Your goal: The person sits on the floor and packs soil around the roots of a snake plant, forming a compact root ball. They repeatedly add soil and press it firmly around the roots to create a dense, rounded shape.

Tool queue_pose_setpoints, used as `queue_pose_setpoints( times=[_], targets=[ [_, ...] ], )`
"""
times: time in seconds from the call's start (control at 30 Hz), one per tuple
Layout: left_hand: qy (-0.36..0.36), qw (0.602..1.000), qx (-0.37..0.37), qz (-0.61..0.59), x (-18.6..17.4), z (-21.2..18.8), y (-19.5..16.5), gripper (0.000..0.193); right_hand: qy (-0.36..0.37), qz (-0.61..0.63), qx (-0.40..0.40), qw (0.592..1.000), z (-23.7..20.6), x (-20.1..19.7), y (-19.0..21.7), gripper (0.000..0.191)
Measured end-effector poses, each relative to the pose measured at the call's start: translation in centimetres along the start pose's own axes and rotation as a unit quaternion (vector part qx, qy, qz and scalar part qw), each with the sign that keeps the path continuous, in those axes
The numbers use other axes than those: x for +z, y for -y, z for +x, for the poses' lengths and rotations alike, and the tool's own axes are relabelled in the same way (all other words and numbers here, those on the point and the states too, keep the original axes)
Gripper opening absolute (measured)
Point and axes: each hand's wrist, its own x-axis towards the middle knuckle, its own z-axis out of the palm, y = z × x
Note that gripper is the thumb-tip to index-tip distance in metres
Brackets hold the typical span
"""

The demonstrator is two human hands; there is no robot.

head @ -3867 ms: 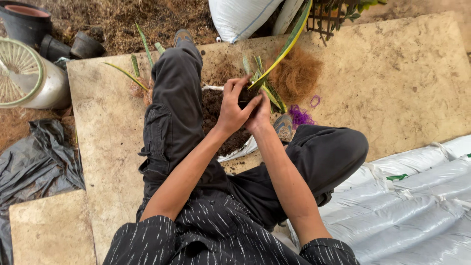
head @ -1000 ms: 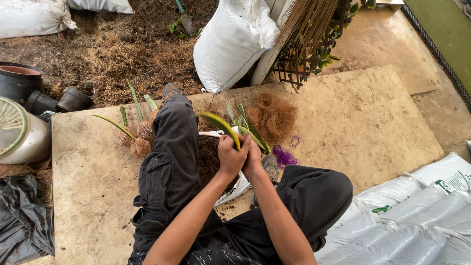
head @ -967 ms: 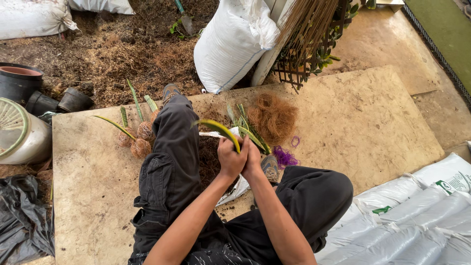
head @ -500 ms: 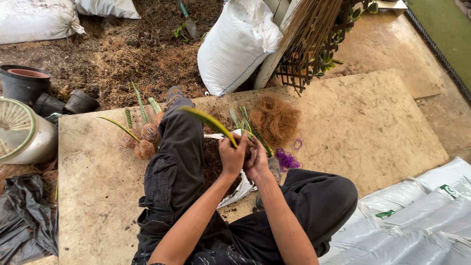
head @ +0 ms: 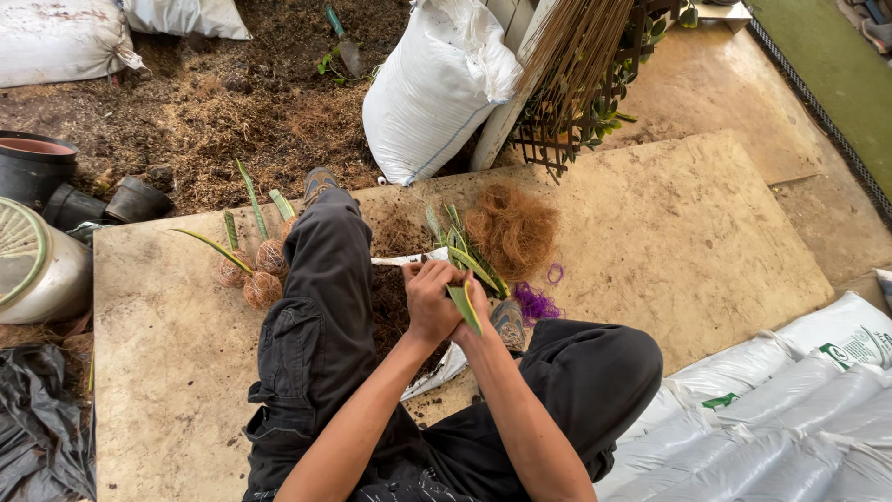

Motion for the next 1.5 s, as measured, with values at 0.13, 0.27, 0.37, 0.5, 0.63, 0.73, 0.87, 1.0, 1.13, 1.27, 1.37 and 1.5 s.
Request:
queue_pose_setpoints(
  times=[0.13, 0.27, 0.37, 0.5, 0.63, 0.73, 0.87, 1.0, 1.13, 1.27, 1.37, 1.5],
  targets=[
    [-0.032, 0.999, 0.02, 0.013, 0.7, -1.0, 0.1, 0.026, 0.02, 0.001, -0.002, 1.0, 0.7, -1.2, -0.7, 0.033],
    [-0.018, 0.998, -0.025, 0.048, 0.9, -1.2, 0.8, 0.035, 0.052, -0.007, 0.035, 0.998, -1.2, -0.2, -0.2, 0.039],
    [-0.039, 0.975, -0.211, -0.064, 1.0, -0.8, 1.0, 0.036, -0.003, -0.031, 0.068, 0.997, -2.4, 1.4, 1.0, 0.037],
    [-0.028, 0.941, -0.306, -0.143, 1.0, -0.1, 0.1, 0.043, 0.057, -0.043, 0.01, 0.997, -2.5, 2.2, 2.2, 0.036],
    [0.043, 0.943, -0.227, -0.24, 0.4, 0.7, -0.9, 0.04, 0.09, 0.022, -0.011, 0.996, -1.7, 1.6, 3.5, 0.034],
    [0.094, 0.959, -0.146, -0.222, -0.2, 1.0, -1.1, 0.029, 0.066, 0.078, 0.014, 0.995, -1.5, 1.0, 4.3, 0.034],
    [0.112, 0.98, -0.07, -0.147, -0.3, 0.8, -0.6, 0.019, -0.106, 0.077, 0.033, 0.991, -1.1, 0.8, 4.8, 0.049],
    [0.112, 0.981, -0.049, -0.147, -0.2, 0.3, 0.0, 0.017, 0.015, 0.064, 0.032, 0.997, -0.5, 0.6, 4.5, 0.033],
    [0.101, 0.983, -0.032, -0.15, 0.0, -0.2, 0.2, 0.017, 0.017, 0.06, 0.017, 0.998, 0.2, -0.1, 4.6, 0.03],
    [0.085, 0.987, 0.013, -0.135, -0.1, -0.5, 0.5, 0.017, 0.001, 0.065, 0.036, 0.997, 0.6, -0.5, 5.1, 0.032],
    [0.102, 0.988, 0.003, -0.114, -0.4, -0.4, 0.5, 0.022, 0.008, 0.077, 0.063, 0.995, 0.7, -0.6, 5.2, 0.033],
    [0.083, 0.989, -0.038, -0.115, -0.5, 0.1, -0.1, 0.025, 0.02, 0.054, -0.013, 0.998, 0.6, -0.5, 5.2, 0.025]
  ],
)
